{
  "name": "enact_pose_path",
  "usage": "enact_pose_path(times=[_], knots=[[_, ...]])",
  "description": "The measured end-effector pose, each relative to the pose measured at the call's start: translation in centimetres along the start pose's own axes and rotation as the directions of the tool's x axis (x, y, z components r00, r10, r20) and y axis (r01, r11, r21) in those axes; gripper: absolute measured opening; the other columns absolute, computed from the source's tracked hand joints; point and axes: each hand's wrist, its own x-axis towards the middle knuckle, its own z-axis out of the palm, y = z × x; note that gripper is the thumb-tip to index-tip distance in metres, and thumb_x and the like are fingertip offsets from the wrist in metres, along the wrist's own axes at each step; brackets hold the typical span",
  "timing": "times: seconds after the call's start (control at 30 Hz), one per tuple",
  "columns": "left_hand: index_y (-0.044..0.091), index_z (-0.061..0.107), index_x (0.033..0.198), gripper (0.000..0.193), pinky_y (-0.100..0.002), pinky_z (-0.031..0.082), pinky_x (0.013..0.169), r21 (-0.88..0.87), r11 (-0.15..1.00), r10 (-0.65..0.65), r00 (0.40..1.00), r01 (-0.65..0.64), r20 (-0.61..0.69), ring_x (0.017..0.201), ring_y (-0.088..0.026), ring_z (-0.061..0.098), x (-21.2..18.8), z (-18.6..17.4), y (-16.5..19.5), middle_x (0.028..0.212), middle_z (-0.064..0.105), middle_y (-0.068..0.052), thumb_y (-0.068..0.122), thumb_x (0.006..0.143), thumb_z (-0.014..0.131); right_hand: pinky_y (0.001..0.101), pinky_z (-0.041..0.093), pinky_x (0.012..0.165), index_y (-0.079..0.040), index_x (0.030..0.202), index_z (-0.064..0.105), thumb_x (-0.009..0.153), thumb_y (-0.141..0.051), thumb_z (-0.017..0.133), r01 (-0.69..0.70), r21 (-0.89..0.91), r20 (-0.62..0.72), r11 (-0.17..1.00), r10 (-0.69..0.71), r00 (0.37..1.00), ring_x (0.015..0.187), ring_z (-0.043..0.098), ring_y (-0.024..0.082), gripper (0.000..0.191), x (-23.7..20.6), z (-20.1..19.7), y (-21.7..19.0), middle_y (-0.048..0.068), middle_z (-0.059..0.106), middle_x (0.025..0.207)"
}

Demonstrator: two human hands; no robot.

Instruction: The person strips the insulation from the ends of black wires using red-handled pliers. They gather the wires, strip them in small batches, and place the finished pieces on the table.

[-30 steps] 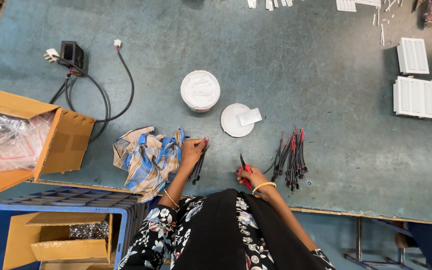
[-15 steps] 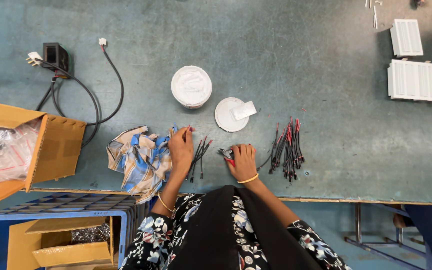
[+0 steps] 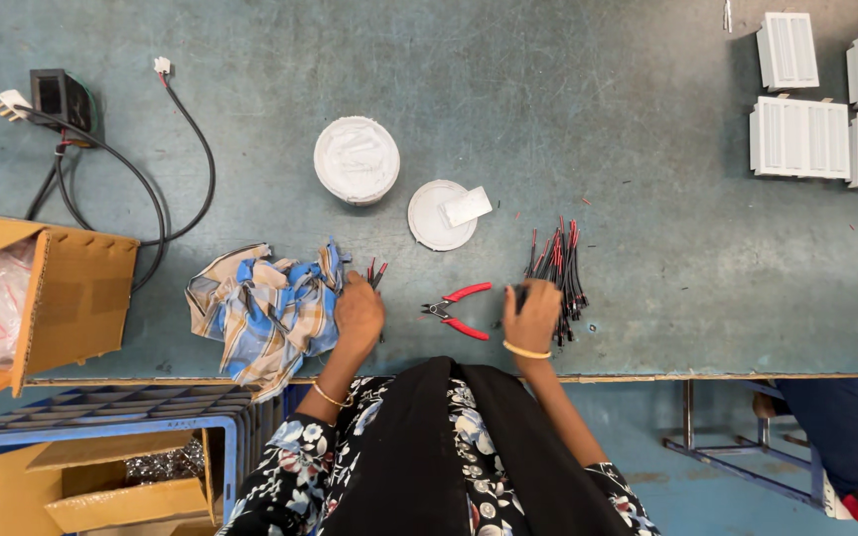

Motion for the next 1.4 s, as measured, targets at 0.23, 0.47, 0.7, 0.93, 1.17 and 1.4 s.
enact_pose_path(times=[0.23, 0.47, 0.7, 0.93, 1.17, 1.4], knots=[[0.000, 0.060, 0.108, 0.018, -0.049, 0.051, 0.069, -0.472, 0.858, 0.118, 0.972, -0.203, -0.203, 0.075, -0.036, 0.068, -1.1, -5.4, 2.8, 0.083, 0.070, -0.018, 0.015, 0.100, 0.056, 0.0466, 0.047, 0.087, -0.004, 0.101, 0.061, 0.086, -0.018, 0.078, -0.102, -0.130, 0.077, 0.986, 0.113, 0.991, 0.098, 0.058, 0.038, 0.027, 1.3, -0.1, 3.9, 0.016, 0.064, 0.098], [0.002, 0.066, 0.105, 0.017, -0.026, 0.030, 0.051, -0.808, 0.580, 0.092, 0.994, -0.106, -0.064, 0.059, -0.005, 0.037, -1.5, -6.7, 5.0, 0.066, 0.046, 0.004, 0.017, 0.103, 0.060, 0.0451, 0.054, 0.071, 0.000, 0.078, 0.070, 0.080, -0.012, 0.078, -0.425, 0.005, 0.183, 0.905, 0.417, 0.890, 0.073, 0.067, 0.035, 0.015, 2.5, -2.5, 5.7, 0.017, 0.070, 0.078], [0.005, 0.067, 0.107, 0.011, -0.021, 0.025, 0.047, -0.965, 0.262, 0.092, 0.995, 0.009, 0.034, 0.057, -0.002, 0.034, -0.2, -3.5, 5.2, 0.068, 0.044, 0.009, 0.010, 0.099, 0.062, 0.0468, 0.052, 0.073, -0.005, 0.085, 0.074, 0.077, -0.024, 0.084, -0.236, -0.068, 0.122, 0.969, 0.243, 0.962, 0.088, 0.062, 0.036, 0.024, 1.7, -2.2, 4.1, 0.014, 0.067, 0.086], [0.006, 0.068, 0.106, 0.012, -0.021, 0.024, 0.043, -0.962, 0.256, 0.090, 0.989, 0.094, 0.120, 0.053, -0.002, 0.032, -1.9, -3.0, 5.7, 0.066, 0.043, 0.008, 0.014, 0.100, 0.062, 0.0464, 0.055, 0.077, -0.005, 0.089, 0.072, 0.084, -0.025, 0.078, -0.141, -0.272, 0.084, 0.952, 0.170, 0.982, 0.093, 0.065, 0.034, 0.021, 1.4, -1.3, 3.5, 0.013, 0.068, 0.093], [0.004, 0.065, 0.106, 0.014, -0.020, 0.024, 0.044, -0.978, 0.078, 0.106, 0.973, 0.196, 0.203, 0.055, -0.001, 0.033, -3.1, -4.2, 6.9, 0.069, 0.043, 0.008, 0.015, 0.099, 0.063, 0.0376, 0.057, 0.072, -0.003, 0.095, 0.079, 0.085, -0.025, 0.077, -0.465, 0.107, 0.278, 0.879, 0.423, 0.863, 0.075, 0.075, 0.027, 0.024, 3.2, -3.2, 7.2, 0.016, 0.077, 0.084], [0.003, 0.064, 0.105, 0.014, -0.020, 0.024, 0.044, -0.966, 0.030, 0.110, 0.960, 0.257, 0.259, 0.054, -0.001, 0.034, -3.5, -4.2, 9.6, 0.068, 0.044, 0.006, 0.015, 0.098, 0.064, 0.0269, 0.059, 0.060, 0.003, 0.103, 0.072, 0.088, -0.012, 0.073, -0.727, 0.438, 0.477, 0.529, 0.549, 0.687, 0.068, 0.069, 0.014, 0.022, 4.7, -4.4, 10.2, 0.008, 0.073, 0.082]])
